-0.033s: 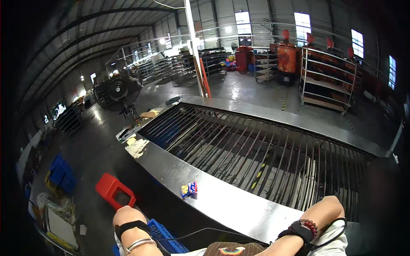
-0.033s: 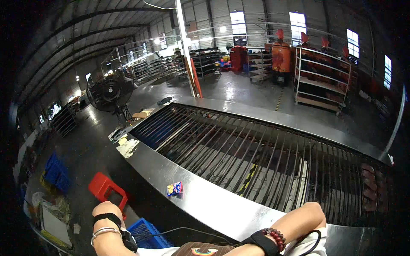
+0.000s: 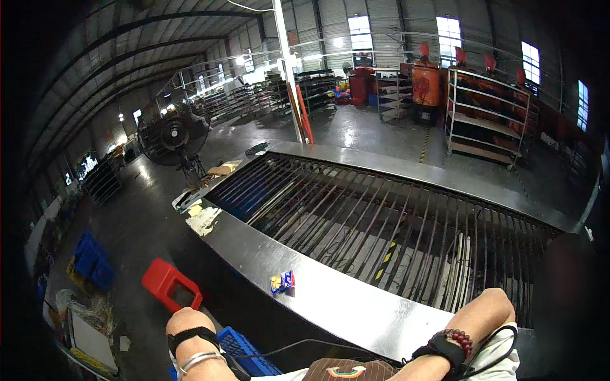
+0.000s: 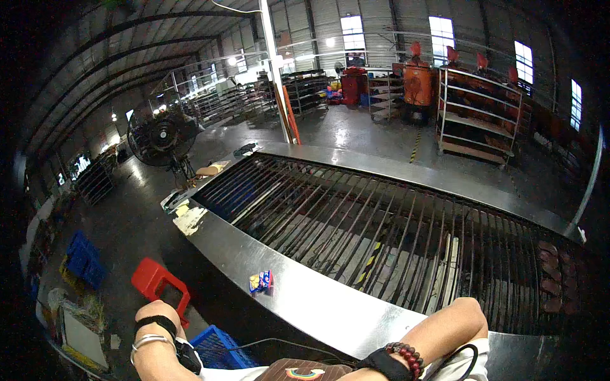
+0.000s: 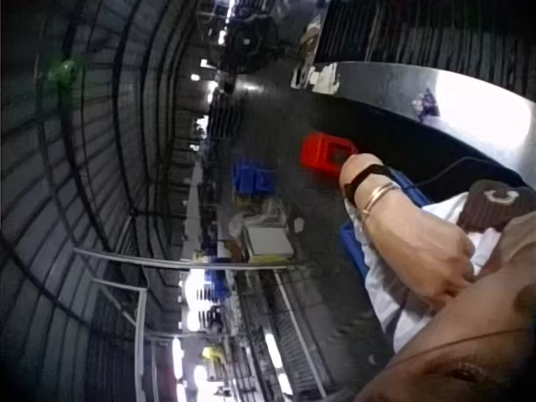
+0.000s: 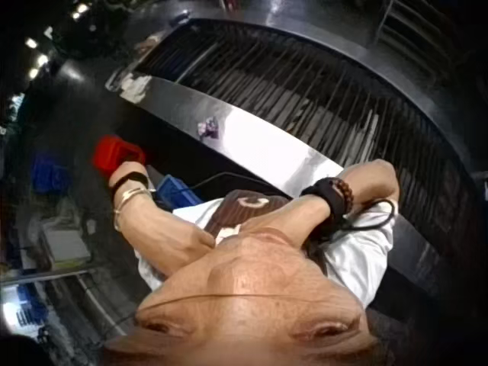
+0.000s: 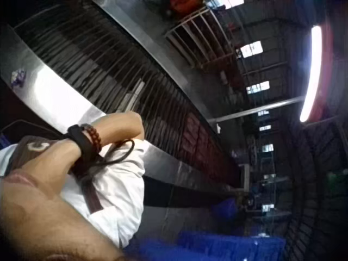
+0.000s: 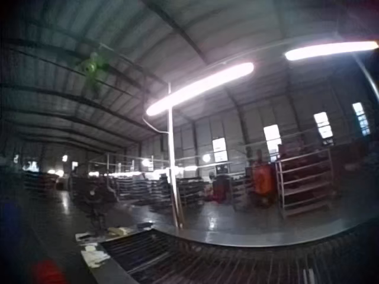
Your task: Collect insoles from a conveyor belt and place them into a blue storage basket.
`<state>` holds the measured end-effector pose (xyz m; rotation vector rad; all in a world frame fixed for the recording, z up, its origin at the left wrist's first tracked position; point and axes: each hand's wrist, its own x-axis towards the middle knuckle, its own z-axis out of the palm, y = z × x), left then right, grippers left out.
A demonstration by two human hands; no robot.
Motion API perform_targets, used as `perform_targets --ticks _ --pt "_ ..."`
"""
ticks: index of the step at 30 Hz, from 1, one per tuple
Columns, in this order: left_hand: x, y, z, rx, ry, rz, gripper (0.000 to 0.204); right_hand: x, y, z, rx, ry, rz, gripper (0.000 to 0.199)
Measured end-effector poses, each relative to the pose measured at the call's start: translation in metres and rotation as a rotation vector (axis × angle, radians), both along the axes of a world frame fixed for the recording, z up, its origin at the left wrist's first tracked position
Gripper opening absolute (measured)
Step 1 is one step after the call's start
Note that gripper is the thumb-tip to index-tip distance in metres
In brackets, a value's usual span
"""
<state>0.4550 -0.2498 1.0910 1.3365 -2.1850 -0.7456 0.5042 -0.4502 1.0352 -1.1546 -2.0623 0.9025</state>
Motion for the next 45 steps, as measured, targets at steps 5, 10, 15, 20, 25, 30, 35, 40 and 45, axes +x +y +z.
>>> perform_targets --ticks 5,10,15,20,25,30,35,40,45 --pt "0.029 0.029 0.022 -0.198 -0.096 -0.042 0.014 0.012 0.017 -0.004 0.037 -0.008 -0.029 0.022" --pt "0.039 0.053 0.02 -0.258 -0.092 0.098 0.017 0.032 0.042 0.007 0.057 -0.081 0.028 0.022" --pt "0.052 0.074 0.015 -0.279 -0.269 0.114 0.009 0.057 0.096 0.023 0.024 -0.132 0.221 0.022" --pt "0.069 0.086 0.005 -0.267 -0.24 0.18 0.013 0.079 0.134 0.032 -0.056 -0.154 0.394 0.022" --pt "0.081 0.102 0.004 -0.281 -0.137 0.241 0.016 0.089 0.16 0.034 -0.106 -0.146 0.497 0.022" --pt "0.095 0.11 -0.007 -0.45 -0.032 0.35 0.027 0.09 0.169 0.029 -0.114 -0.119 0.573 0.023" --pt "0.108 0.109 -0.018 -0.304 -0.032 0.625 0.028 0.093 0.174 0.033 -0.097 -0.145 0.623 0.023" --pt "0.077 0.106 0.01 -0.217 -0.078 0.632 0.017 0.092 0.168 0.036 -0.091 -0.147 0.578 0.023" --pt "0.074 0.104 0.003 -0.158 -0.086 0.647 0.02 0.093 0.136 0.034 -0.089 -0.114 0.44 0.023"
